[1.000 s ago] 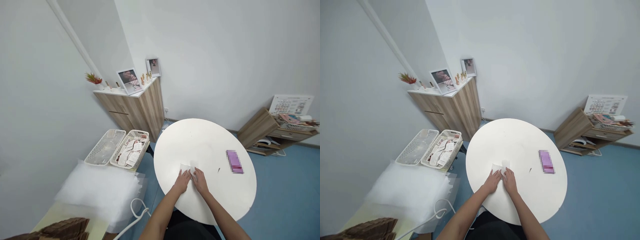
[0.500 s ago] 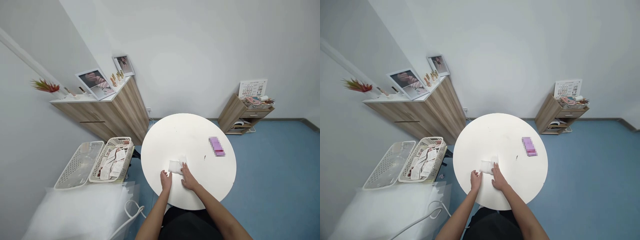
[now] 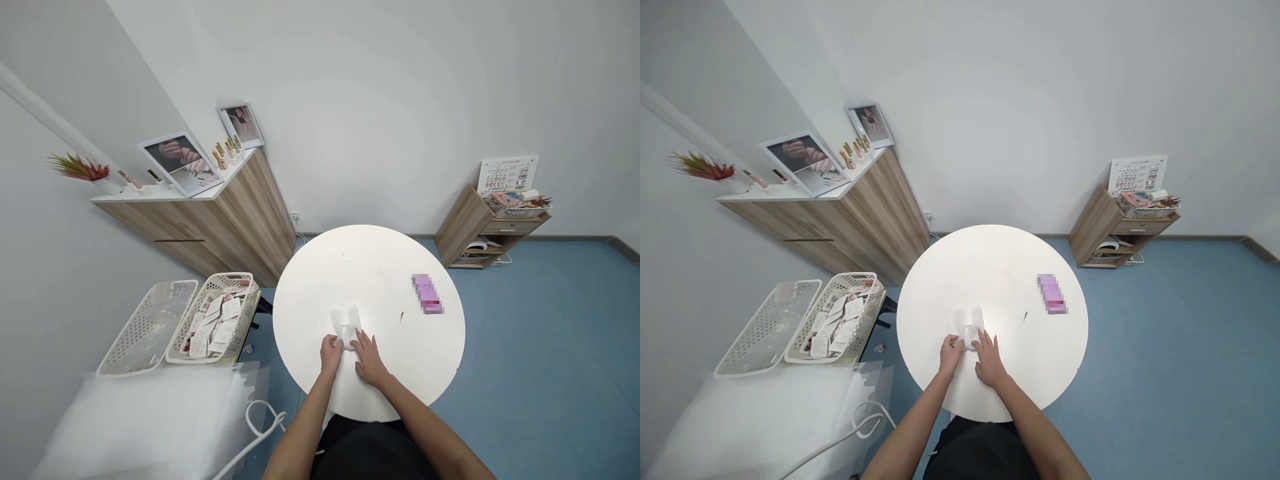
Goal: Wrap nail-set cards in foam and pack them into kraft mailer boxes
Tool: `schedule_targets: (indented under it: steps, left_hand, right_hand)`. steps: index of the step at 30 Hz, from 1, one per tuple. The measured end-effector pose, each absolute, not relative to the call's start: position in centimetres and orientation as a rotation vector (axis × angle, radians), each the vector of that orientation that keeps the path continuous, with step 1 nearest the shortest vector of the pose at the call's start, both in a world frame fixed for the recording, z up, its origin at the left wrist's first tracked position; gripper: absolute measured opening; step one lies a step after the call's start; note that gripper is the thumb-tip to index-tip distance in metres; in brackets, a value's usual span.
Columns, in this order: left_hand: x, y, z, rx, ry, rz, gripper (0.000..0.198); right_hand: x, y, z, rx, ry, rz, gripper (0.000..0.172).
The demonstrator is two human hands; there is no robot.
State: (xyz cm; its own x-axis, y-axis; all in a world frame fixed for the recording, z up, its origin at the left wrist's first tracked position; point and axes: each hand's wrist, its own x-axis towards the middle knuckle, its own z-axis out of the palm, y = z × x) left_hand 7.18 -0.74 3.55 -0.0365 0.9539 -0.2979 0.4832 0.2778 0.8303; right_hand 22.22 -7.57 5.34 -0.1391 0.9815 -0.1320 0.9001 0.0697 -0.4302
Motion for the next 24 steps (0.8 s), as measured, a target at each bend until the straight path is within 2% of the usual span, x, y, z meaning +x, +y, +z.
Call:
schedule_targets:
  steps: [4, 7, 11, 16, 24]
  left_hand:
    - [8.2, -2.2, 4.4, 1.535, 1.547, 0.830, 0.016]
    - [8.9, -3.0, 4.5, 1.605, 1.493, 0.925, 0.027]
    - [9.4, -4.0, 4.2, 1.651, 1.494, 0.908, 0.042]
    - [9.7, -4.9, 4.0, 1.737, 1.382, 0.855, 0.045]
    - [10.0, -5.3, 3.9, 1.815, 1.361, 0.891, 0.048]
  right_hand:
    - [23.1, -6.3, 6.8, -1.815, -2.292, 0.749, 0.064]
    - [23.8, -5.8, 7.8, -1.747, -2.375, 0.821, 0.066]
    - [24.5, -5.9, 7.7, -1.675, -2.425, 0.855, 0.073]
    - [25.4, -6.6, 6.6, -1.652, -2.399, 0.903, 0.079]
    - [26.1, -5.2, 6.5, -1.597, -2.240, 0.946, 0.064]
